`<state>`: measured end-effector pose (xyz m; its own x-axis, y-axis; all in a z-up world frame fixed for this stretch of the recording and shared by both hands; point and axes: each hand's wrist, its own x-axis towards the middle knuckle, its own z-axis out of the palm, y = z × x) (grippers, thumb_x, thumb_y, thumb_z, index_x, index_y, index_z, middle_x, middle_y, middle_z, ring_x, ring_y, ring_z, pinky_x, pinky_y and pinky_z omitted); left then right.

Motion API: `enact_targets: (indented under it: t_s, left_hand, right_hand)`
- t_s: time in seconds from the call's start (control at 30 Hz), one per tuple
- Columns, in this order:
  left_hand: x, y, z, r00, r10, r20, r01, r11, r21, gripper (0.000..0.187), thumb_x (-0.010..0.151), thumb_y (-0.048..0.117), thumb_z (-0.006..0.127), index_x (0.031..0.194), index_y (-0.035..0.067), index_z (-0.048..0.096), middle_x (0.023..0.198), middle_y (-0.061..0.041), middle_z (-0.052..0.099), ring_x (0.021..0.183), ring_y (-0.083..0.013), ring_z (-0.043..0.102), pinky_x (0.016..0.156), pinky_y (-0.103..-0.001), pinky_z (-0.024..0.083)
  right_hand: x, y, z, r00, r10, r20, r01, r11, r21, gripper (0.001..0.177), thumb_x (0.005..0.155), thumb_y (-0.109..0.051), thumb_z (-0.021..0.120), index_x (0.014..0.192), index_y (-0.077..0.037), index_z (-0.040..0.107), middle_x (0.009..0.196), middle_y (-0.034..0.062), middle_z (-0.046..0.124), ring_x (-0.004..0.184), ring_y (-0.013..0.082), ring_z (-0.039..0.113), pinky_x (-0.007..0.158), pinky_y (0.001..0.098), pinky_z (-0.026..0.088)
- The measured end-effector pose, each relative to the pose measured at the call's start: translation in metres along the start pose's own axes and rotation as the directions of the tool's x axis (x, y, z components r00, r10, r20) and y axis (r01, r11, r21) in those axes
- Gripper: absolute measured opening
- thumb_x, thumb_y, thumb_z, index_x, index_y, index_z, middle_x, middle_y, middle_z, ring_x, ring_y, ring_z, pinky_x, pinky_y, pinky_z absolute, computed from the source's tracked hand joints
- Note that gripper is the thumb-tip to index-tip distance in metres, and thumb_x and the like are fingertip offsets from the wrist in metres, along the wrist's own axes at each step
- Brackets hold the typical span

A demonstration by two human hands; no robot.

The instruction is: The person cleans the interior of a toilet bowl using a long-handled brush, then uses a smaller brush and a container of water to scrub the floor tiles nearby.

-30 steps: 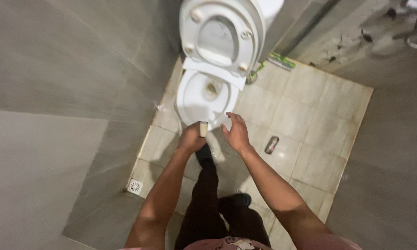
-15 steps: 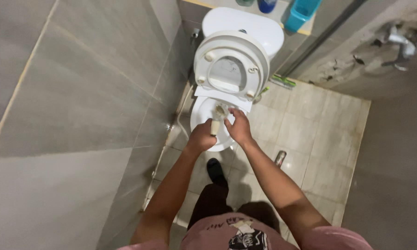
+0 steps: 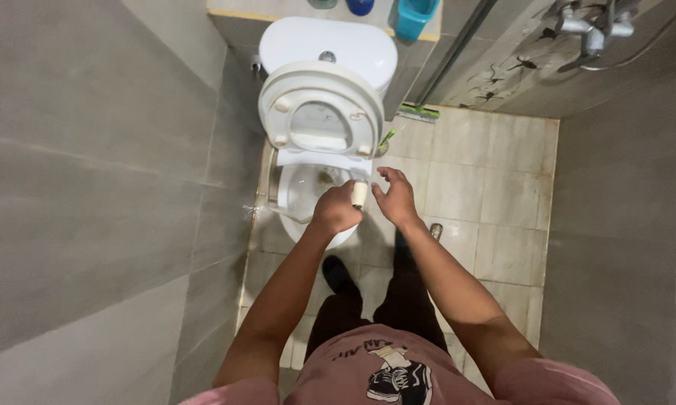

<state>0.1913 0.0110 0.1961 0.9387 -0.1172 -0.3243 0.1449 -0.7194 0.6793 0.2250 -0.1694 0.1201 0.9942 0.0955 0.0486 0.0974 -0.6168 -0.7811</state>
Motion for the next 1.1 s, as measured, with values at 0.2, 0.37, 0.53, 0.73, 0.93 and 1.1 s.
enact_targets:
  t_s: [0.2,0.37,0.53,0.73,0.93,1.1]
  left_hand:
    - [0.052,0.011,0.036,0.992,0.062,-0.109,-0.057,0.997,0.046,0.055,0.071,0.016,0.068,0.123,-0.001,0.06,0.095,-0.025,0.072,0.092,-0.0436,0.068,0.08,-0.052,0.054]
    - [0.095,0.029,0.068,0.996,-0.075,-0.041,0.076,0.997,0.012,0.052,0.072,0.016,0.066,0.123,0.002,0.064,0.094,-0.023,0.074,0.09,-0.0424,0.07,0.08,-0.053,0.055]
    - [0.154,0.032,0.111,0.983,-0.177,-0.044,0.179,0.982,0.051,0.049,0.072,0.019,0.069,0.119,0.004,0.066,0.095,-0.023,0.074,0.092,-0.0423,0.07,0.082,-0.052,0.056]
    - [0.228,0.015,0.154,0.938,-0.345,0.036,0.342,0.937,0.072,0.04,0.079,0.03,0.067,0.113,0.01,0.072,0.1,-0.019,0.075,0.097,-0.0404,0.07,0.086,-0.051,0.056]
    - [0.28,-0.017,0.187,0.929,-0.358,0.093,0.355,0.933,0.053,0.042,0.073,0.027,0.067,0.111,0.008,0.07,0.098,-0.019,0.075,0.095,-0.0399,0.072,0.087,-0.049,0.057]
    - [0.303,-0.042,0.207,0.962,-0.266,0.057,0.268,0.963,-0.022,0.04,0.07,0.023,0.066,0.106,0.007,0.071,0.097,-0.021,0.075,0.097,-0.04,0.071,0.087,-0.049,0.057]
  right_hand:
    - [0.042,0.056,-0.024,1.0,-0.03,0.007,0.03,1.0,0.003,0.039,0.087,-0.015,0.076,0.123,-0.004,0.067,0.114,0.0167,0.07,0.104,0.031,0.068,0.093,0.0411,0.055]
    - [0.085,0.114,-0.039,0.994,-0.004,0.11,0.007,0.999,-0.033,0.041,0.086,-0.016,0.076,0.124,-0.005,0.066,0.116,0.0162,0.069,0.105,0.0314,0.068,0.093,0.0412,0.055]
    - [0.138,0.179,-0.044,0.967,0.067,0.246,-0.053,0.997,-0.064,0.043,0.09,-0.018,0.075,0.129,-0.004,0.064,0.123,0.0183,0.066,0.109,0.033,0.067,0.094,0.042,0.054]
    - [0.192,0.271,-0.007,0.922,0.073,0.38,-0.038,0.995,-0.097,0.044,0.093,-0.019,0.073,0.133,-0.004,0.062,0.125,0.02,0.066,0.111,0.0338,0.068,0.095,0.0416,0.056]
    - [0.225,0.352,0.06,0.889,0.163,0.428,-0.136,0.986,-0.092,0.045,0.093,-0.024,0.071,0.134,-0.006,0.063,0.129,0.0191,0.064,0.109,0.0315,0.07,0.092,0.0407,0.057]
    - [0.257,0.401,0.121,0.923,-0.101,0.37,0.171,0.972,-0.163,0.053,0.091,-0.027,0.077,0.135,-0.004,0.059,0.124,0.023,0.062,0.101,0.0385,0.067,0.09,0.0471,0.055]
